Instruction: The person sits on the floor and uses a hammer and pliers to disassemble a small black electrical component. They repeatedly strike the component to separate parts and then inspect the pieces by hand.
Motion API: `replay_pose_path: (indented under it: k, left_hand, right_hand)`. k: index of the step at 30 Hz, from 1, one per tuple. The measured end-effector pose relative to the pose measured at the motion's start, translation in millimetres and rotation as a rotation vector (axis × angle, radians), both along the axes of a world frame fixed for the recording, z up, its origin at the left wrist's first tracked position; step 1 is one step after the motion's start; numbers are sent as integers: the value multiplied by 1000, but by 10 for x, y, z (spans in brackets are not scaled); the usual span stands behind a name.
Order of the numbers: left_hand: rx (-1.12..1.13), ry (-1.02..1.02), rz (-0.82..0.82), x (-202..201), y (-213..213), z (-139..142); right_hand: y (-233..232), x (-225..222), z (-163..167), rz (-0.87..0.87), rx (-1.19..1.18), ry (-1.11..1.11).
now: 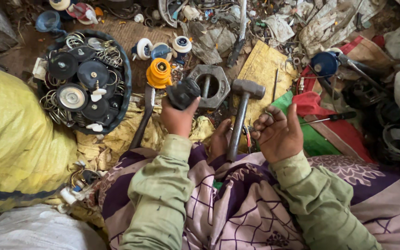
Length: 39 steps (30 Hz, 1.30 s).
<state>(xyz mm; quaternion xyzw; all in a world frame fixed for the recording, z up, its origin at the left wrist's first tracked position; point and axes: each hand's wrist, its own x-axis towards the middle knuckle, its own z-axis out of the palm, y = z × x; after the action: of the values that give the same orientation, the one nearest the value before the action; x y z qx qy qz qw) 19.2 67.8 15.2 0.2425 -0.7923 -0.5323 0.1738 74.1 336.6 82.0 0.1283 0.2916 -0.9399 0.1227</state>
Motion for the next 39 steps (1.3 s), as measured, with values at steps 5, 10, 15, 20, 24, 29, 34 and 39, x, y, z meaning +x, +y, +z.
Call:
replay_pose_path:
  k: [5, 10, 15, 20, 24, 29, 34, 39]
  left_hand:
    - [-203, -10, -84, -17, 46, -174]
    - [-334, -69, -209, 23, 38, -169]
    - [-309, -223, -256, 51, -12, -118]
    - [-234, -314, -256, 39, -27, -76]
    - [-180, -329, -308, 51, -44, -94]
    - [-284, -96, -350, 90, -58, -243]
    - [-150, -243, -343, 69, -24, -398]
    - [-108, -417, -355, 22, -66, -425]
  right_hand:
    - [-13, 13, -3, 30, -9, 20]
    - [-11, 16, -14, 38, -7, 10]
    - [-45, 18, -3, 49, 25, 0]
    - [-72, 12, -5, 63, 68, -11]
    - [-72, 24, -39, 75, 48, 5]
    - [-83, 38, -78, 84, 71, 23]
    - [-85, 46, -82, 93, 72, 20]
    - [-71, 60, -86, 87, 84, 24]
